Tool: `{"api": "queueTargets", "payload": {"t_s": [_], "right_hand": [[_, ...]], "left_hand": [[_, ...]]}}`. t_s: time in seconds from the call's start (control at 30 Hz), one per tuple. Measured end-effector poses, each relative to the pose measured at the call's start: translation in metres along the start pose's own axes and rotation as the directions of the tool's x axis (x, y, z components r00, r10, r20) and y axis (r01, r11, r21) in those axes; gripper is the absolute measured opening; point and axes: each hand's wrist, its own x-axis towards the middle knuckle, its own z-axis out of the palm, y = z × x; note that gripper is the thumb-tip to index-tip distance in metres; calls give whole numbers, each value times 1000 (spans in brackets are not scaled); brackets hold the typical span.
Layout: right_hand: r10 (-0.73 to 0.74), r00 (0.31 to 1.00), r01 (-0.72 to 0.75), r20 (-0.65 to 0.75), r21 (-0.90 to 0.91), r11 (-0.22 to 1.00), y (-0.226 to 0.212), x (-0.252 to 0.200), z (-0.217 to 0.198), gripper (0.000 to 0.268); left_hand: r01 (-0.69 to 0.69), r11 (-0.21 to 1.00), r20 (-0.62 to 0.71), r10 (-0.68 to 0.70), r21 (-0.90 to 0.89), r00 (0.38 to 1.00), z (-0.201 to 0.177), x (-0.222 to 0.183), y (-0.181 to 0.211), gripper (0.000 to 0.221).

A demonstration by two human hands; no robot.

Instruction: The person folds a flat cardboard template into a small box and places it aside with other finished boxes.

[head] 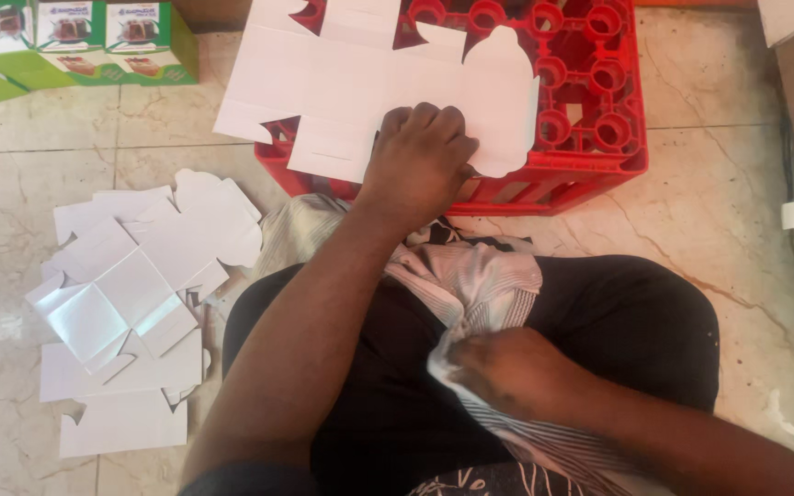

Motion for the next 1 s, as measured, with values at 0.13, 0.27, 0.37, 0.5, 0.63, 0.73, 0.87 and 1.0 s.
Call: {"api": "queueTargets", "payload": {"t_s": [0.13, 0.27, 0.37, 0.5, 0.63, 0.73, 0.87, 1.0], "right_hand": [[198, 843, 47, 500, -436, 899, -30, 44, 41, 21], [373, 639, -58, 673, -442, 895, -38, 44, 11, 25], [171, 826, -147, 538, -89, 985, -26, 30, -44, 30], [402, 892, -387, -209, 109, 916, 0, 14, -141, 37], [155, 724, -259, -672, -56, 964, 9, 14, -192, 47], [-12, 863, -159, -505, -294, 943, 33, 41, -208, 55], [424, 796, -511, -431, -104, 853, 72, 88, -198, 32], [230, 664, -304, -711, 25, 952, 83, 106, -166, 30]], "left_hand": [[10, 1000, -45, -11, -21, 999, 0, -3, 1, 29], [6, 999, -58, -8, -36, 998, 0, -5, 1, 32], [17, 1000, -17, -17, 10, 1000, 3, -2, 1, 19], [80, 997, 67, -81, 6, 995, -1, 5, 2, 10], [128, 992, 218, -125, 1, 968, -14, 19, 6, 15], [232, 973, 367, -219, 8, 904, -18, 40, -1, 18], [392, 912, 409, -312, -124, 857, -11, 62, -18, 25], [361, 924, 226, -328, -123, 917, 7, 58, -14, 25]]}}
